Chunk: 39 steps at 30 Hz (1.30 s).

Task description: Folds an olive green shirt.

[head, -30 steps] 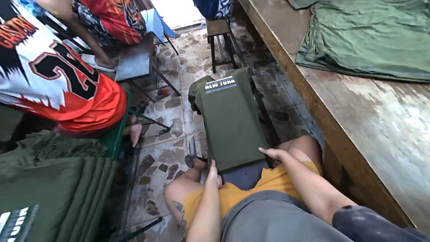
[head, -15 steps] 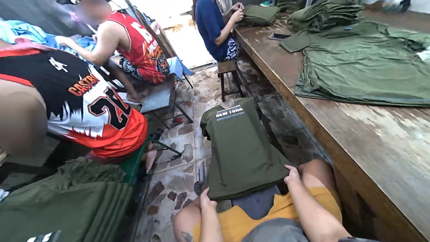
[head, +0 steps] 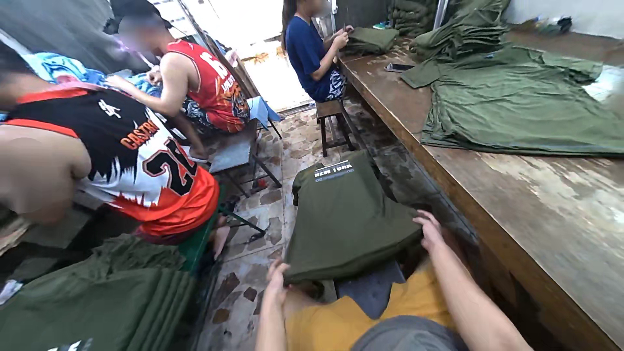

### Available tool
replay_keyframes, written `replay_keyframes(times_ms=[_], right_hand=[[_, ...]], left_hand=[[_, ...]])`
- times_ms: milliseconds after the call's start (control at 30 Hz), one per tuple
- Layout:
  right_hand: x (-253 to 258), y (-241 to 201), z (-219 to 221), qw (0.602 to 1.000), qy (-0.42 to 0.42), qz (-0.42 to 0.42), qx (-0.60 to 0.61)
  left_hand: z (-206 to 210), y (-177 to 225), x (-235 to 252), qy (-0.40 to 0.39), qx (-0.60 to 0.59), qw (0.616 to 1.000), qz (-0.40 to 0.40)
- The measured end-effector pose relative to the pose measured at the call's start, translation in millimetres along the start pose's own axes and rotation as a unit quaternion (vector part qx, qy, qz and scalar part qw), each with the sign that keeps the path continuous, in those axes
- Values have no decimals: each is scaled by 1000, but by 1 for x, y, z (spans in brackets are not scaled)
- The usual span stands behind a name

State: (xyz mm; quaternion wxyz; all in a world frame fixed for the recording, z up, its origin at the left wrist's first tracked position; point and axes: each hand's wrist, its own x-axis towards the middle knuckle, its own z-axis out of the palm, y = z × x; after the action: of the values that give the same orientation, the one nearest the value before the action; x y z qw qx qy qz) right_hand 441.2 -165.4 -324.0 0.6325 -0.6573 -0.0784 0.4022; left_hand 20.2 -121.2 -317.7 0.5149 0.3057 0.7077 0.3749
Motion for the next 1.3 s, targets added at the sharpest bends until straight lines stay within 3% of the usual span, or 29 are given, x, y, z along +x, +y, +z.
replay_keyframes(times_ms=[133,233,300,400,467,533,567,633,733,833,900,967,1000,1067,1133,1200,1300], right_hand=[[7,-64,14,986,7,-168,-2],[-12,-94,1,969,0,-246,24],[-44,-97,-22,963,-11,-269,2],[-82,-72,-68,973,-8,-209,-96],[-84,-43,-94,978,-30,-44,-203],[-69,-9,-120,935,-72,120,-325],[-62,3,-128,919,-86,144,-356],[-55,4,-127,913,-99,92,-386],[-59,-35,-103,859,-112,-78,-494],[-58,-60,-61,778,-141,-240,-564],[-56,-52,-30,742,-201,-213,-604],[-50,-23,-19,721,-242,-146,-633],[-45,-11,-26,733,-236,-121,-626],[-37,-1,-51,795,-188,-85,-571],[-34,-1,-77,870,-161,23,-466],[-38,4,-96,917,-142,126,-351],[-48,13,-111,951,-153,147,-223]], left_hand=[[5,94,-27,39,-33,986,159],[-15,115,-47,20,-44,967,251],[-31,106,-79,3,-5,955,296],[-52,55,-119,-10,65,961,268],[-50,12,-127,-32,93,982,161],[-39,-42,-120,-35,81,996,23],[-39,-64,-112,-49,74,996,-19],[-46,-72,-94,-84,120,988,-42],[-59,-23,-81,-72,328,941,47],[-36,41,-87,-26,369,904,216],[1,51,-92,4,345,892,291],[28,20,-87,-17,391,877,277],[33,-4,-82,-35,407,881,237],[23,-40,-76,-43,351,927,129],[3,-44,-75,-34,262,964,21],[-8,-48,-78,-22,215,974,-68],[-19,-50,-75,-37,152,978,-141]])
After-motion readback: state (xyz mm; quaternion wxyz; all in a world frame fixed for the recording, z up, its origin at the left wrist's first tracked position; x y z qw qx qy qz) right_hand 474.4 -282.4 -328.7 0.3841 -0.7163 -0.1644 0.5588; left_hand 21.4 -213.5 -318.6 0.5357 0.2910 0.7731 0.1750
